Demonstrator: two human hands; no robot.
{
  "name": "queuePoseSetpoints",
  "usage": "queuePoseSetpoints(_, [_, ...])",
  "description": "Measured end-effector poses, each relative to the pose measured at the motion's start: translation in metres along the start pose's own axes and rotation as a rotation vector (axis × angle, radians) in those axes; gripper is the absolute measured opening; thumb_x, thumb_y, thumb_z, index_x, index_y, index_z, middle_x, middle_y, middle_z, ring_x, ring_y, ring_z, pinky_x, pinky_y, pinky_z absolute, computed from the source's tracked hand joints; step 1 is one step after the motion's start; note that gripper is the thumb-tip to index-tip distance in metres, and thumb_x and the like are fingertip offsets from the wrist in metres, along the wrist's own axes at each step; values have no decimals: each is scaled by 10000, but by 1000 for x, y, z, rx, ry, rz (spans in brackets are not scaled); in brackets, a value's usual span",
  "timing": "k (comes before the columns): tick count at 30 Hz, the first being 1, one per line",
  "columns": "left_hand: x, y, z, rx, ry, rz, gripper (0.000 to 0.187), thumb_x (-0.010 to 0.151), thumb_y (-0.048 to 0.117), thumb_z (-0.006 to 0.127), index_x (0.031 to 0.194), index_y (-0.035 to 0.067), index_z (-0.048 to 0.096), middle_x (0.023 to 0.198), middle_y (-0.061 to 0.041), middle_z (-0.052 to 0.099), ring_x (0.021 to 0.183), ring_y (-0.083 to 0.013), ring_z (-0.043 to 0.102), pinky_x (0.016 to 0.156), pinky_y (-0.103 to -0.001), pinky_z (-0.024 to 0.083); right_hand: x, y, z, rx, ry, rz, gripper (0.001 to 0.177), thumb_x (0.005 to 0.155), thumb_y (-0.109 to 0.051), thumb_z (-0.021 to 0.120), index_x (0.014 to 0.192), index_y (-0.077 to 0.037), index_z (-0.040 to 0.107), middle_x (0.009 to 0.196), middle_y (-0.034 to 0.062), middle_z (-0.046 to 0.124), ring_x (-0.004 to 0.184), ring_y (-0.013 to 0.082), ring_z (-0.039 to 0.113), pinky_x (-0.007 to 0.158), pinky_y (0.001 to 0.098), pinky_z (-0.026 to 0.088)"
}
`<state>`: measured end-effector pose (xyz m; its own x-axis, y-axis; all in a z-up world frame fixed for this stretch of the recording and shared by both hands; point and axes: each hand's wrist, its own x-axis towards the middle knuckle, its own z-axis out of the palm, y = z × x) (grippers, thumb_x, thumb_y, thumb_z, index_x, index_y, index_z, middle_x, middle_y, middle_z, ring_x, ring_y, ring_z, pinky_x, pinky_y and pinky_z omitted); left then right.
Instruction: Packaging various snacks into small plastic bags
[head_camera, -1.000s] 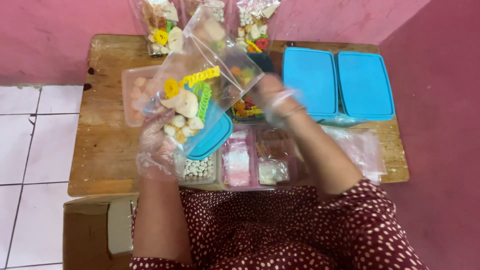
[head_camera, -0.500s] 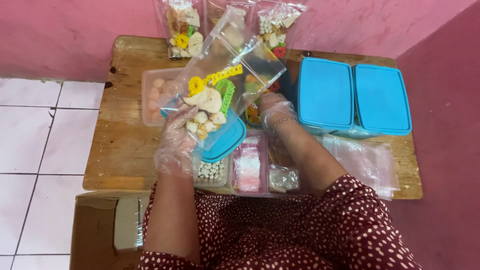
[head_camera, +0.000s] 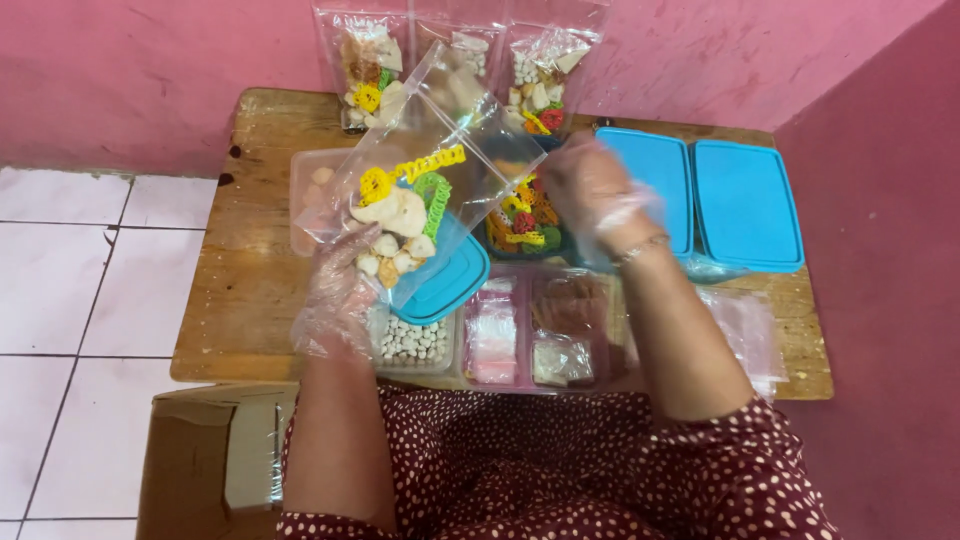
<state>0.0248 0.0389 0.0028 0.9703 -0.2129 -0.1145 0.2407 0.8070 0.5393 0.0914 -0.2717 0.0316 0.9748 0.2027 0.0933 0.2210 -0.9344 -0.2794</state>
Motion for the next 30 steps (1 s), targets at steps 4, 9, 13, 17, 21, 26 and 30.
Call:
queuePoseSetpoints(4, [-14,5,17,109,-40,-4,296,865,30,726,1152,63,661,815,-197,748,736,-282,773,730,-523,683,-37,-15,-71,299,257,-191,182,900,-66,779,1056,-154,810,877,105,692,844,254,705,794,323,572])
queuePoseSetpoints(9, [-4,-21,-16,275,-112,-78,546,877,8,718,1378,57,508,752,-262,706,626,-355,753,496,-455,668,-71,-56,-116,625,290,-412,170,875,81,753,1010,-16,787,890,222,725,847,325,708,816,416,568])
queuePoseSetpoints(13, [0,-42,-26,203,50,-57,609,762,-109,747,1334,56,618,784,-161,693,717,-354,757,679,-588,654,-69,-38,-102,541,152,-277,157,823,4,776,949,-85,806,858,185,715,800,299,705,729,415,551])
queuePoseSetpoints(17, [6,-54,-38,174,113,-105,654,718,-127,770,1338,13,614,990,-215,721,878,-407,750,817,-630,619,-74,-41,-109,596,317,-332,67,911,46,773,883,-14,769,884,198,746,879,330,753,774,400,576])
queuePoseSetpoints(21, [-10,-40,7,152,122,-146,611,763,-82,750,1344,22,591,1093,-233,711,984,-414,728,874,-614,597,-68,-15,-95,807,385,-60,118,983,-20,754,1084,29,719,805,186,698,692,217,713,551,283,620])
queuePoseSetpoints(26, [1,-42,-12,129,36,-205,536,756,-105,749,1251,89,684,1090,-236,737,967,-406,741,870,-616,604,-57,-16,-70,834,154,-138,133,840,62,798,960,17,763,958,195,755,822,201,729,624,324,601])
queuePoseSetpoints(30, [3,-50,-27,132,48,-139,542,745,-110,749,1265,13,662,1108,-240,732,998,-397,736,889,-605,603,-57,-18,-80,839,16,-106,144,835,36,807,961,-28,782,917,105,764,802,112,645,646,277,588])
